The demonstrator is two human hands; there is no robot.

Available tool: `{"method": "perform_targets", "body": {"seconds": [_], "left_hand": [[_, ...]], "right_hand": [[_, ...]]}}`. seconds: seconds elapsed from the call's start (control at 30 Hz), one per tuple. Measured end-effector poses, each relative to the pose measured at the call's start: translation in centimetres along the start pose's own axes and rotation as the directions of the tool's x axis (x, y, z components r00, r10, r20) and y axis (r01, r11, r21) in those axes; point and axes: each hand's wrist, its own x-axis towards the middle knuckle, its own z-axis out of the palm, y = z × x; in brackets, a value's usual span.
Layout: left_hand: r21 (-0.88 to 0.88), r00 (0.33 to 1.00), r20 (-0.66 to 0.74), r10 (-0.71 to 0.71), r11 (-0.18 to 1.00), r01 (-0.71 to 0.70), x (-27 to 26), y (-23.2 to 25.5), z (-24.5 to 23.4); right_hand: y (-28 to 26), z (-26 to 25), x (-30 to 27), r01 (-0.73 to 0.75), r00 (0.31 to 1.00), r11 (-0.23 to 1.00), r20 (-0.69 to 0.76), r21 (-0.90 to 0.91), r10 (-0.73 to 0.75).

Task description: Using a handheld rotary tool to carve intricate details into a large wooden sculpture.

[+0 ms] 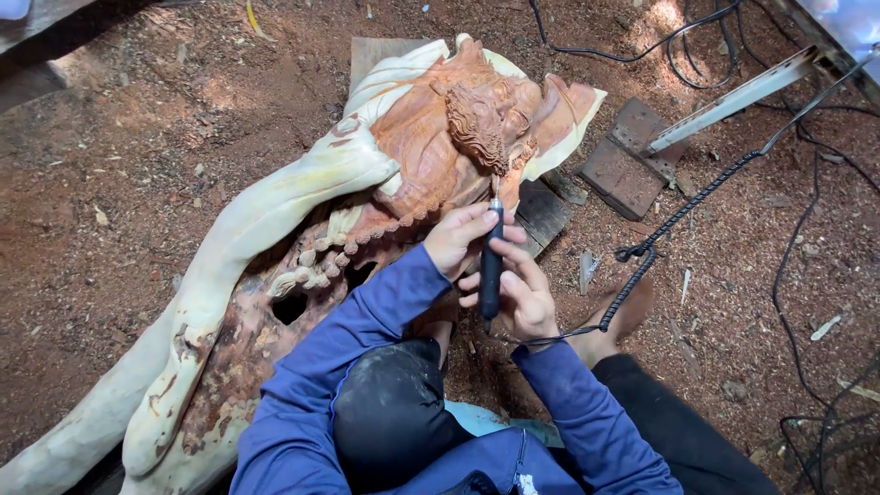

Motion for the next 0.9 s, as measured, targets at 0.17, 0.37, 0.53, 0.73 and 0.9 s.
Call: {"method": "perform_targets", "body": {"seconds": [0.17,0.37,0.53,0.73,0.9], "left_hand": [[0.053,0.982,-0.157,0.104,0.994,-0.097,2.5,-4.1,-3.8],[0.001,0.959,-0.28,0.041,0.999,-0.042,2.9,-3.3,-2.8],[-0.051,0.935,-0.353,0.021,0.998,-0.042,2.2,-2.0,-1.4],[-0.009,0.925,-0.378,0.034,0.999,-0.041,1.9,-1.9,-0.5],[0.011,0.917,-0.399,0.029,1.0,-0.027,2.2,-2.3,-0.8]], "right_hand": [[-1.3,1.7,1.5,-0.056,0.997,0.975,-0.063,-0.216,0.044],[-2.5,2.3,2.8,-0.079,0.986,0.76,-0.161,-0.645,-0.033],[-3.5,3.3,3.2,-0.129,0.989,0.699,-0.144,-0.704,0.038],[-1.9,3.1,3.4,-0.134,0.983,0.843,-0.18,-0.521,0.045],[-1.4,3.3,3.6,-0.116,0.979,0.862,-0.202,-0.493,0.017]]}}
